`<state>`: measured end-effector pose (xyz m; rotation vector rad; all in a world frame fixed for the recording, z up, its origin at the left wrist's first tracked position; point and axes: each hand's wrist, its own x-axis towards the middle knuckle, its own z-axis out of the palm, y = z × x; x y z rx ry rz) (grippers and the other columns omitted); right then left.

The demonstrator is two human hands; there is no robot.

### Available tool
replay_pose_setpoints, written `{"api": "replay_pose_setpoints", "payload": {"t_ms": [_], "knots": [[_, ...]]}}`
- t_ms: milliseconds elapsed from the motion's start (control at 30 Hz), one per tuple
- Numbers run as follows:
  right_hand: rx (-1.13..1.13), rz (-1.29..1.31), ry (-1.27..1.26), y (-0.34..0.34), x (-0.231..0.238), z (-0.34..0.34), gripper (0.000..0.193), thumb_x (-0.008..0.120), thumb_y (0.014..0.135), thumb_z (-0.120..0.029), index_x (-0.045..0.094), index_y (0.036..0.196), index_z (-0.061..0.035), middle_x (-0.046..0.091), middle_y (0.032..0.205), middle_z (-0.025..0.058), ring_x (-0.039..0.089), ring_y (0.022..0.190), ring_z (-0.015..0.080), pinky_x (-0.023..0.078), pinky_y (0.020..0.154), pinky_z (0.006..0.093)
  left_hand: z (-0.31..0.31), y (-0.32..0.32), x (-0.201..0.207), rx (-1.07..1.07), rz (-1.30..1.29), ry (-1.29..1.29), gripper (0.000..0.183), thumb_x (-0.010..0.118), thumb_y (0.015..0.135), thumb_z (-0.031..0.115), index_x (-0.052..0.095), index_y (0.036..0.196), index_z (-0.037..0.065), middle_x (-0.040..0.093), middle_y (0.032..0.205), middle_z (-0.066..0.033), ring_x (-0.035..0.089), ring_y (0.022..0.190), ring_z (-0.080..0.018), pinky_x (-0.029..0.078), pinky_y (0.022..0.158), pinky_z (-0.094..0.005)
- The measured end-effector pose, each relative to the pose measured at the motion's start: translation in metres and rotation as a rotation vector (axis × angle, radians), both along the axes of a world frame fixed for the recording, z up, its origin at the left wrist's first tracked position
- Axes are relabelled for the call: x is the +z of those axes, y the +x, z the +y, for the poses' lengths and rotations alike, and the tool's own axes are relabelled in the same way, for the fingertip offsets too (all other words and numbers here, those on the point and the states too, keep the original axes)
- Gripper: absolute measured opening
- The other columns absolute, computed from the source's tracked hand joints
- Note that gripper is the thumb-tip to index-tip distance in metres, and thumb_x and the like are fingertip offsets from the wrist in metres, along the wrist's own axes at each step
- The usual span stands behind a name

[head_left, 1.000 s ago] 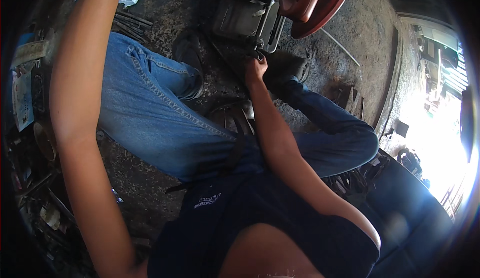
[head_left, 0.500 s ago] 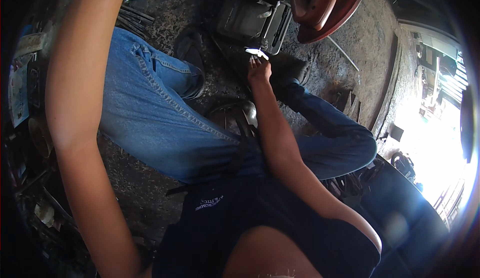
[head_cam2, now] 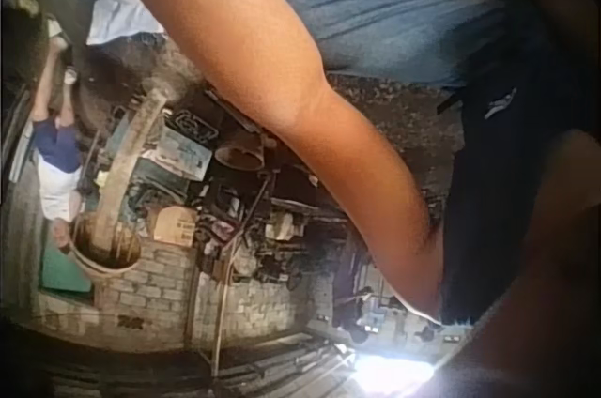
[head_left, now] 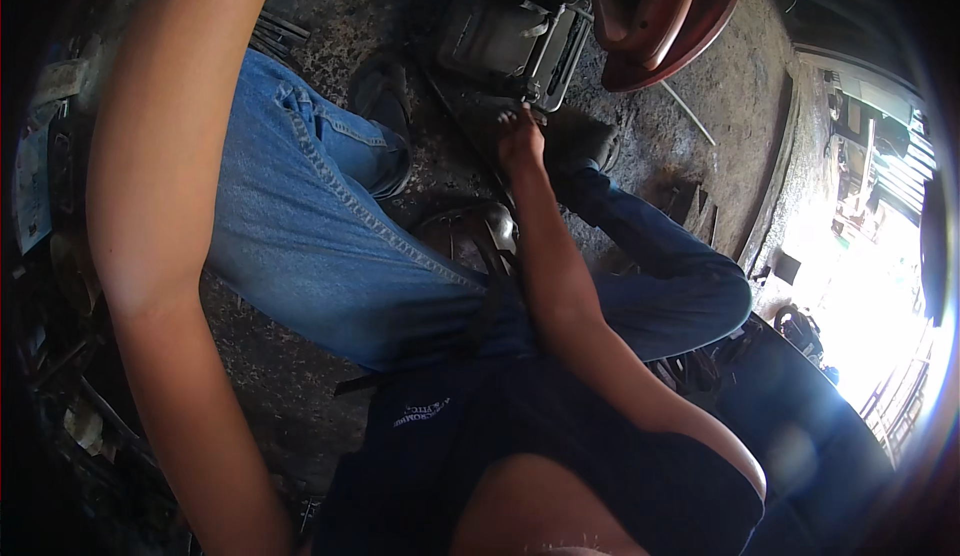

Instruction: Cutting metal rods using a chop saw.

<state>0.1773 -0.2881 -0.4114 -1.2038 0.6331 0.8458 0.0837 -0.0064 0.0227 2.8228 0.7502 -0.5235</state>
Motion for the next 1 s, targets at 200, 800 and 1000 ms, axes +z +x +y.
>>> {"api": "replay_pose_setpoints", "payload": {"t_ms": [200, 800, 1000], "knots": [[-0.013, 0.222, 0.309, 0.012, -0.018, -0.018, 0.033, 0.046, 0.108, -0.036, 0.060, 0.114, -0.0070, 0.065, 0.097, 0.0082, 0.064, 0.093, 0.0249, 0.054, 0.087, 0.0425, -0.007, -0.004, 0.002, -0.001, -0.009, 0.012, 0.062, 0.063, 0.095, 0.048, 0.062, 0.138, 0.003, 0.062, 0.139, -0.0212, 0.060, 0.129, -0.0346, 0.046, 0.108, -0.0420], [0.118, -0.234, 0.020, 0.003, 0.008, -0.011, 0.024, 0.069, 0.100, -0.027, 0.062, 0.105, -0.0048, 0.067, 0.087, 0.0051, 0.070, 0.079, 0.0194, 0.056, 0.064, 0.0304, -0.002, 0.004, -0.001, -0.029, 0.003, 0.020, 0.062, 0.062, 0.095, 0.050, 0.063, 0.137, 0.004, 0.064, 0.137, -0.0200, 0.061, 0.127, -0.0338, 0.047, 0.106, -0.0422], [0.027, 0.264, 0.490, 0.031, -0.015, -0.030, 0.027, 0.061, 0.103, -0.036, 0.064, 0.105, -0.0091, 0.067, 0.097, 0.0107, 0.065, 0.086, 0.0252, 0.056, 0.081, 0.0352, -0.004, 0.013, -0.002, -0.047, 0.009, 0.000, 0.062, 0.062, 0.095, 0.050, 0.064, 0.136, 0.004, 0.064, 0.138, -0.0194, 0.061, 0.127, -0.0332, 0.047, 0.106, -0.0419]]}}
